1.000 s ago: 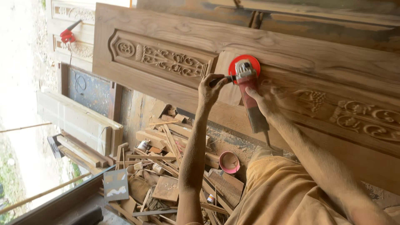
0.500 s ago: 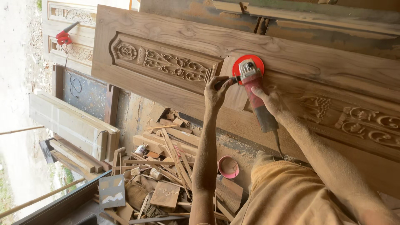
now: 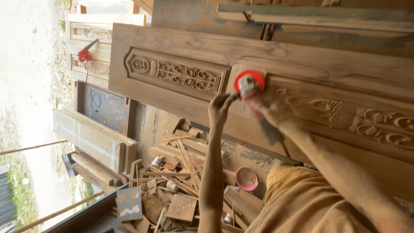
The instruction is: The person uses a handheld electric sander to smooth the surface of a large, carved wooden panel. They move the sander across the flat areas and around the intricate carvings, generating wood dust. The person briefly pauses to wipe the surface with their hand before resuming sanding.
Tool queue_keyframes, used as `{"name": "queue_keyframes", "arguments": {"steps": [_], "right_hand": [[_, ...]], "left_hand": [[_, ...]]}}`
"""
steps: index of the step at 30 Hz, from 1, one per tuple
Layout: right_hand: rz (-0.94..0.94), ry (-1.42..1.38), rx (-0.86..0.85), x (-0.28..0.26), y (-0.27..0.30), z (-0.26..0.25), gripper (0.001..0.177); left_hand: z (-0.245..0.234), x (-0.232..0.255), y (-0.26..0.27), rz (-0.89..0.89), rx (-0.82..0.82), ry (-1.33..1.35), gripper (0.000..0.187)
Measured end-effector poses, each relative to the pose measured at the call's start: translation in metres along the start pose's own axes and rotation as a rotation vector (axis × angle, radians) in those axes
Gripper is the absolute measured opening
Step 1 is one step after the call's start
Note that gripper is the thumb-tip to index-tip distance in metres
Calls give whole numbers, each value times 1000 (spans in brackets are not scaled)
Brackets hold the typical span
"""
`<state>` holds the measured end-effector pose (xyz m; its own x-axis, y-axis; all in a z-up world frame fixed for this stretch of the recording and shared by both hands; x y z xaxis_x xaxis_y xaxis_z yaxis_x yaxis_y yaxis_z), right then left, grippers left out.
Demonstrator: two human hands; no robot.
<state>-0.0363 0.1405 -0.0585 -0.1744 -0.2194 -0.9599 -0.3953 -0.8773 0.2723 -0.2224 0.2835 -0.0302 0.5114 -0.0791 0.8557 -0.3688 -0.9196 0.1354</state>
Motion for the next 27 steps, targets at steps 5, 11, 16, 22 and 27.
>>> {"name": "queue_keyframes", "arguments": {"steps": [5, 11, 16, 22, 27], "right_hand": [[233, 161, -148, 38, 13, 26, 62], [224, 113, -246, 32, -39, -1, 60], [343, 177, -87, 37, -29, -58, 67], [442, 183, -25, 54, 26, -142, 74], [550, 179, 44, 50, 77, -201, 70]], "left_hand": [[-23, -13, 37, -99, 81, 32, 28], [8, -8, -3, 61, 125, 205, 34], [66, -7, -15, 35, 52, 121, 31], [138, 17, 23, 37, -58, 80, 29], [187, 65, 69, 59, -88, 204, 28]]}}
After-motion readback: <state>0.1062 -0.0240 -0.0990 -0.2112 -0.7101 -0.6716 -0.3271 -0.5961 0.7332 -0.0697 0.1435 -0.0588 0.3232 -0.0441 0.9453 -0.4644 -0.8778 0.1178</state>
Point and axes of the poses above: each hand's wrist, its own y-axis away from the middle knuckle, its own z-axis out of the palm, x = y × z, the point moved 2 cm from there along -y, towards the middle knuckle, and after that the axes turned 1 degree about z, right-handed, at the moved point
